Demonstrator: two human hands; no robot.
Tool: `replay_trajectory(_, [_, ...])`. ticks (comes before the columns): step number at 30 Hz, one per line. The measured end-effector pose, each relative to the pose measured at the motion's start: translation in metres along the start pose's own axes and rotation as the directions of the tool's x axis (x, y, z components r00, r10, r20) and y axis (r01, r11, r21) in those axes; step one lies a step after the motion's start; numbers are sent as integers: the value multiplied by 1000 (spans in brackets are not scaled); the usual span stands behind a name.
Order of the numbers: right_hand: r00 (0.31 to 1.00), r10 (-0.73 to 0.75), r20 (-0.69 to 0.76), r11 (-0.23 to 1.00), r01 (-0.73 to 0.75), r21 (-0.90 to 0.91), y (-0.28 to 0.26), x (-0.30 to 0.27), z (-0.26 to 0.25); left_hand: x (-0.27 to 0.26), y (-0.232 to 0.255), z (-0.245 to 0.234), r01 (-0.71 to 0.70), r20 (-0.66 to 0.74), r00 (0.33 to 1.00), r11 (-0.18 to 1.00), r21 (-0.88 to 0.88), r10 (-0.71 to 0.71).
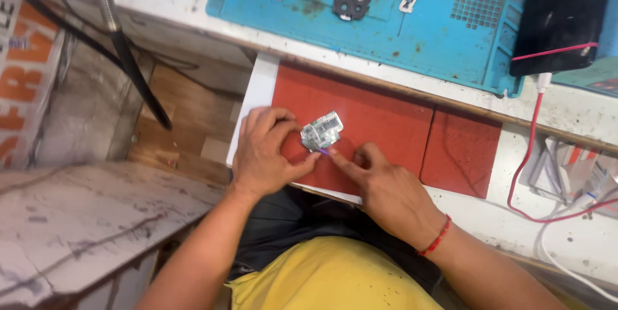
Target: The person cleans a small electronic circuit board using a small brush and a vacuum cleaner. They scrub the surface of the board with the brush and then use the vacuum nozzle to remove debris from the components.
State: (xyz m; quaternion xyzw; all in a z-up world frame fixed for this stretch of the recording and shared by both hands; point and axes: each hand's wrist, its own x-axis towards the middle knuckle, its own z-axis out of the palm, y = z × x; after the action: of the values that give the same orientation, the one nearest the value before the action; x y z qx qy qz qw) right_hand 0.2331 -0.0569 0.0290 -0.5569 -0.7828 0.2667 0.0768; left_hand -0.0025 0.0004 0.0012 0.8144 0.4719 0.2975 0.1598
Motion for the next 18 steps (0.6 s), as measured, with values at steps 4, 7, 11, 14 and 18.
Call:
replay_trajectory(4, [991,70,-112,997,-72,-8,-5,-4,6,1,1,-2,10,9,1000,1000,-1,-10])
replay_trajectory(7, [977,168,-128,986,-168,6,-16,0,10,6,3,-4,-4,-18,1000,1000,-17,4])
replay_trajectory(11, [953,290,-85,957,-290,13,-27,-2,16,1,-2,0,42,17,999,999,-23,-41])
replay_trajectory(14, [952,287,-104,957,-289,-4,-39,-1,15,-2,-4,-2,53,15,999,998,-40,-52])
replay_trajectory(18, [939,332,-91,941,-336,-30,-52,9,15,-1,-6,-4,73,39,997,996,-60,-70])
